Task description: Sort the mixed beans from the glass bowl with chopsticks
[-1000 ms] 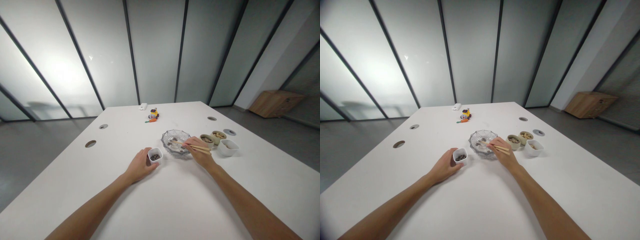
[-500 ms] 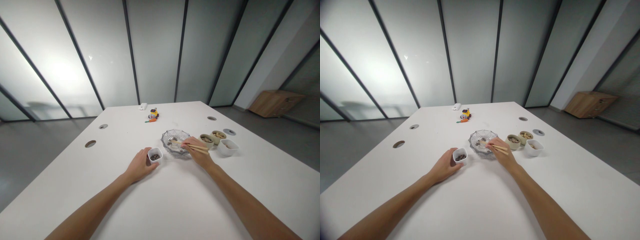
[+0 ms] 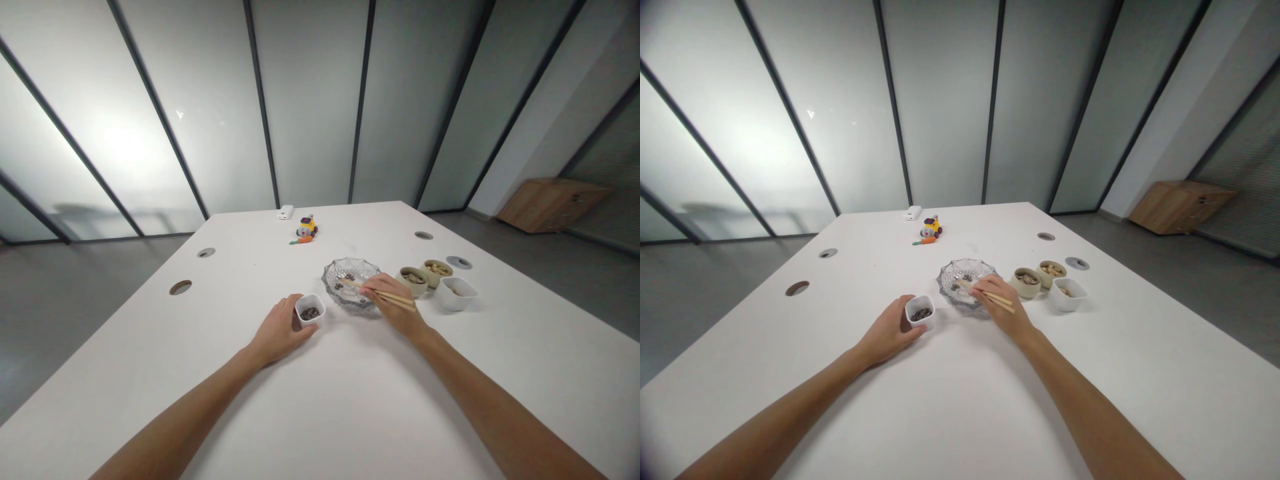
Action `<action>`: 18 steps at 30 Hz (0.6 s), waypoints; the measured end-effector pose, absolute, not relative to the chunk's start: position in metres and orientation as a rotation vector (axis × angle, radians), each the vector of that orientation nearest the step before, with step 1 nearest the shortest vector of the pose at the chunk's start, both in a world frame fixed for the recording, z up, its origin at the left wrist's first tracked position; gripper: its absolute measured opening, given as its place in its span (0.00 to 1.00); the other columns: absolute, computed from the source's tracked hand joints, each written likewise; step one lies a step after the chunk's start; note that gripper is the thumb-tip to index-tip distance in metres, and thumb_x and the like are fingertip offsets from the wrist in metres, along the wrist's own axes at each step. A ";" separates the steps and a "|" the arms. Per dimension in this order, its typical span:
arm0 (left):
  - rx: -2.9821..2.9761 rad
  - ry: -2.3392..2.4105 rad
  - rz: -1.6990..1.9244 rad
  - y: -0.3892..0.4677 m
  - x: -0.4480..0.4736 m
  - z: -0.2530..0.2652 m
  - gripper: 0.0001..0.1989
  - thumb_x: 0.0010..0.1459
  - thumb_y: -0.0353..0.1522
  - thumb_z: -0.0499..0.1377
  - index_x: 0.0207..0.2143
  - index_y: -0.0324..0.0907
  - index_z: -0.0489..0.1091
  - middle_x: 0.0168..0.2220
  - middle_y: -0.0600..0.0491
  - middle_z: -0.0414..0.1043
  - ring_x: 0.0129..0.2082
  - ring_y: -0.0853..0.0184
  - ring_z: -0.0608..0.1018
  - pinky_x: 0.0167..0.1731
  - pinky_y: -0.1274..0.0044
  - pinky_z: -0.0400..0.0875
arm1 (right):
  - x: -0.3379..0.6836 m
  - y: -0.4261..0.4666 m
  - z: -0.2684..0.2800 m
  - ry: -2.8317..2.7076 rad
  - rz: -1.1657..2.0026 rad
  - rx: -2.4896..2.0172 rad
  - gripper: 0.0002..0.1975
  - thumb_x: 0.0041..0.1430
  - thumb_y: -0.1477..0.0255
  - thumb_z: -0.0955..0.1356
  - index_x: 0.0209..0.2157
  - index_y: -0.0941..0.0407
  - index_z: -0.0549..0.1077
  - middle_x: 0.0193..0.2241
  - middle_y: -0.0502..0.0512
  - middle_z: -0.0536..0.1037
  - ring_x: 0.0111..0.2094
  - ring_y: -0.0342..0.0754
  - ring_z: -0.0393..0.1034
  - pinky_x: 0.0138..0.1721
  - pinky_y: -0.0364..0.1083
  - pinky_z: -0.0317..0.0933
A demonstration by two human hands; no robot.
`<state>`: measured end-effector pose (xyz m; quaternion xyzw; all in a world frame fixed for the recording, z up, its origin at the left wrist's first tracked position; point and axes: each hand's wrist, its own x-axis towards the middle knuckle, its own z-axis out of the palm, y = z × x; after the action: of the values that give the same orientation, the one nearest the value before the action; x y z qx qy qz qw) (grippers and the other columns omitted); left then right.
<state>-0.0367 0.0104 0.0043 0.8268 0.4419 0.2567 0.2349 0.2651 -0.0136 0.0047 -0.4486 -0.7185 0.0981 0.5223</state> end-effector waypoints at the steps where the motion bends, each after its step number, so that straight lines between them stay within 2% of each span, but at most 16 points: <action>1: 2.268 1.214 0.703 0.010 -0.037 0.004 0.24 0.57 0.42 0.66 0.53 0.45 0.68 0.44 0.50 0.77 0.39 0.57 0.78 0.40 0.68 0.71 | 0.265 -0.014 0.005 -1.711 0.224 -1.076 0.14 0.67 0.58 0.69 0.34 0.52 0.80 0.36 0.56 0.80 0.36 0.50 0.74 0.40 0.50 0.70; 12: 2.249 1.222 0.686 0.010 -0.037 0.007 0.25 0.57 0.43 0.66 0.54 0.45 0.68 0.47 0.48 0.77 0.43 0.56 0.78 0.43 0.67 0.72 | 0.257 -0.023 0.028 -1.581 0.044 -1.134 0.16 0.68 0.58 0.68 0.32 0.52 0.80 0.31 0.54 0.80 0.34 0.50 0.75 0.37 0.49 0.69; 18: 2.261 1.226 0.695 0.009 -0.035 0.008 0.26 0.57 0.43 0.66 0.56 0.45 0.68 0.51 0.46 0.76 0.48 0.55 0.78 0.48 0.66 0.71 | 0.245 -0.036 0.041 -1.535 0.276 -1.086 0.14 0.68 0.59 0.68 0.32 0.51 0.80 0.32 0.52 0.81 0.35 0.49 0.76 0.37 0.48 0.69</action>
<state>-0.0355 0.0086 0.0081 0.8246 0.4470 0.2534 0.2367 0.2449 -0.0360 0.0410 -0.4648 -0.6570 0.1182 0.5817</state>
